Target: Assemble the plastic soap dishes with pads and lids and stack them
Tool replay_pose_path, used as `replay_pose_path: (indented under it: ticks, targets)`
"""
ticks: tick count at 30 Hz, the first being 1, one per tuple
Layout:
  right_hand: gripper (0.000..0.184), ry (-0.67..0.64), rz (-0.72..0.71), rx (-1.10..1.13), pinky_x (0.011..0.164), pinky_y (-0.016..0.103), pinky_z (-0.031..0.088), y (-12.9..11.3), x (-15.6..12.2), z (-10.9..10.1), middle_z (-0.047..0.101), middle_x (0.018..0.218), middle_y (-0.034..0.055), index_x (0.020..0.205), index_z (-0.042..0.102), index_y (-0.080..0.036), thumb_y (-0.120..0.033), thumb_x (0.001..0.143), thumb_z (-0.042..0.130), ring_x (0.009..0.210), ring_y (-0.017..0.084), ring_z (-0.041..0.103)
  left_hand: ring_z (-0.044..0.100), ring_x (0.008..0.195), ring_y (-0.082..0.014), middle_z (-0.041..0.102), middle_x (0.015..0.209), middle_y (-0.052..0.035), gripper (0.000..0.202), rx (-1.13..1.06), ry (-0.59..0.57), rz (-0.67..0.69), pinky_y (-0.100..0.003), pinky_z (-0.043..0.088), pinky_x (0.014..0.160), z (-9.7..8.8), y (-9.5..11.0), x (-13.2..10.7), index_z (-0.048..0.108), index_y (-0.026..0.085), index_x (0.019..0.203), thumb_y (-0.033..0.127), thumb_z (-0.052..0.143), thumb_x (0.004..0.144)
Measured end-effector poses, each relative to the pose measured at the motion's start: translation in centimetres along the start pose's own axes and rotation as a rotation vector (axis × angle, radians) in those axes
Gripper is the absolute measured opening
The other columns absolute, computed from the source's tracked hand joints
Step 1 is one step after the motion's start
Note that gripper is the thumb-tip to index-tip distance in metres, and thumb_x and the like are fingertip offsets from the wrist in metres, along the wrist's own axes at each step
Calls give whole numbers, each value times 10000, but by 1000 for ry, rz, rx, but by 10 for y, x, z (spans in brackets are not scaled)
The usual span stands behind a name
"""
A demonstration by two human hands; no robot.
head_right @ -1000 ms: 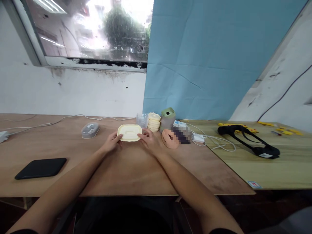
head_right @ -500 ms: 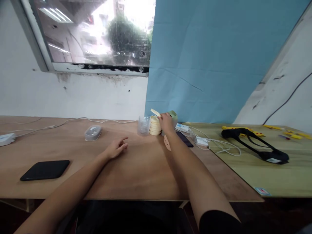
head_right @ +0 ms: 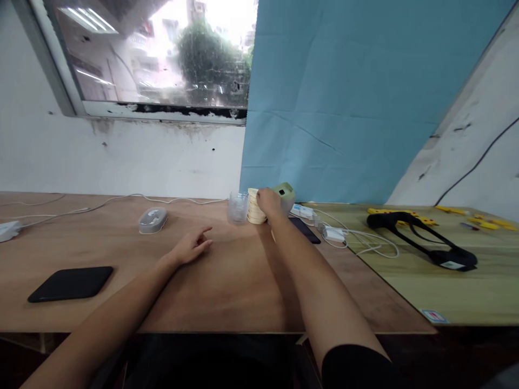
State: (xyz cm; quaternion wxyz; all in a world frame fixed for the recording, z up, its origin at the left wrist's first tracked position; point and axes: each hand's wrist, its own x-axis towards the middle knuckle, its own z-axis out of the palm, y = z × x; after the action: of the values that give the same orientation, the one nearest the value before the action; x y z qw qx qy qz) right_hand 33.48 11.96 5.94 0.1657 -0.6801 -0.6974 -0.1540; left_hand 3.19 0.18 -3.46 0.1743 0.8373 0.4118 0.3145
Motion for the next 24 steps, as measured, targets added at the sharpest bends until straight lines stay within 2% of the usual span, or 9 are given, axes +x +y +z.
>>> replay_pose_path:
  ticks: [12, 18, 21, 24]
  targets:
    - [400, -15, -75, -50, 813, 309, 420, -4, 1, 1, 613, 1089, 137, 1079, 631, -159, -304, 978, 272, 984, 230, 586, 622, 743, -172, 688, 837, -28, 528, 3, 34, -8, -284, 458, 714, -3, -1, 0, 439, 161, 1343, 438, 480, 895]
    - [379, -27, -42, -55, 812, 320, 422, 0, -1, -1, 617, 1071, 134, 1057, 625, -159, -295, 976, 280, 978, 235, 586, 629, 734, -170, 689, 812, -28, 506, 36, 130, -54, -278, 462, 706, -11, -17, 1, 482, 157, 1307, 444, 476, 892]
    - [353, 80, -53, 28, 836, 316, 419, 0, -7, -5, 606, 1106, 123, 1091, 611, -175, -297, 969, 304, 1019, 232, 569, 634, 759, -177, 692, 834, -29, 475, 73, 199, -84, -287, 468, 730, -21, -26, 2, 507, 170, 1283, 436, 474, 890]
    - [359, 238, -111, 189, 895, 323, 409, -8, -28, -4, 595, 1159, 116, 1160, 587, -182, -279, 960, 304, 1086, 230, 538, 619, 909, -208, 683, 948, -61, 408, 179, 392, -116, -326, 457, 853, -37, -33, 2, 568, 182, 1208, 418, 467, 890]
